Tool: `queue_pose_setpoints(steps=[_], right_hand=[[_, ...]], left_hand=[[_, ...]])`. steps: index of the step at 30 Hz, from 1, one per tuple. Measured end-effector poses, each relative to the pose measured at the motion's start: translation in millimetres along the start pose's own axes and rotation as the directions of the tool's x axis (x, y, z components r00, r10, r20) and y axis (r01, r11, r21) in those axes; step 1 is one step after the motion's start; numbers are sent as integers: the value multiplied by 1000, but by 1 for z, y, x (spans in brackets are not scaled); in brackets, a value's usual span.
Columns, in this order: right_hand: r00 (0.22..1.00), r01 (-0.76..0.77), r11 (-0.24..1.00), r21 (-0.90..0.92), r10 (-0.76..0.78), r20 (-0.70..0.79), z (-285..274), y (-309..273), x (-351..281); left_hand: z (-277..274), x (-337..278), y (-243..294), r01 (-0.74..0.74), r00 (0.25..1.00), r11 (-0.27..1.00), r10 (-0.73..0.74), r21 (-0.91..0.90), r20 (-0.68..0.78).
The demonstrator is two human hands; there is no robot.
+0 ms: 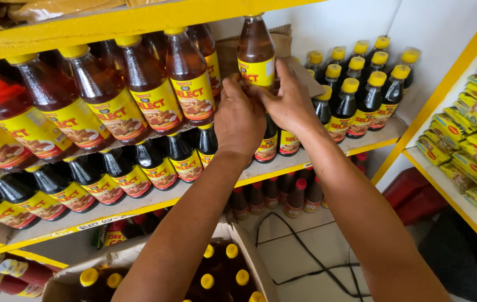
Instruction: Stocking bottles of sauce from a cardboard box onto grocery store shelves.
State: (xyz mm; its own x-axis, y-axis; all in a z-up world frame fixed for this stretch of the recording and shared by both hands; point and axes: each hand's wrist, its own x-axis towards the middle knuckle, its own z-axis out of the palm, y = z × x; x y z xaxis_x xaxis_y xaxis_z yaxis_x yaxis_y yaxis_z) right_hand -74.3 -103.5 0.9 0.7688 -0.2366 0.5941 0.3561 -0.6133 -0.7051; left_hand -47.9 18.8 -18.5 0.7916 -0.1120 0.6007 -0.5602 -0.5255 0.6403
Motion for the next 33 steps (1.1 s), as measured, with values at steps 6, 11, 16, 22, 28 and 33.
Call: queue_pose_setpoints(steps=[6,11,16,22,28,33], right_hand=[[994,49,981,-185,-67,-89,15,21,28],[997,-12,998,62,7,76,17,37,40],[993,-66,997,50,60,103,24,39,54],[997,0,998,-57,4,80,42,73,77],[998,-69,997,-27,69,2,53,85,86],[999,-1,996,-93,-2,-34,61,92,97]], left_hand=[[18,-6,-16,-189,982,964,181,185,62],[16,0,-11,-152,982,949,113,275,151],[11,0,-6,-176,965,917,88,358,248],[8,13,-2,-175,958,907,67,384,279],[-19,31,18,-61,848,922,-155,383,507],[-11,34,12,-78,837,906,-168,417,521]])
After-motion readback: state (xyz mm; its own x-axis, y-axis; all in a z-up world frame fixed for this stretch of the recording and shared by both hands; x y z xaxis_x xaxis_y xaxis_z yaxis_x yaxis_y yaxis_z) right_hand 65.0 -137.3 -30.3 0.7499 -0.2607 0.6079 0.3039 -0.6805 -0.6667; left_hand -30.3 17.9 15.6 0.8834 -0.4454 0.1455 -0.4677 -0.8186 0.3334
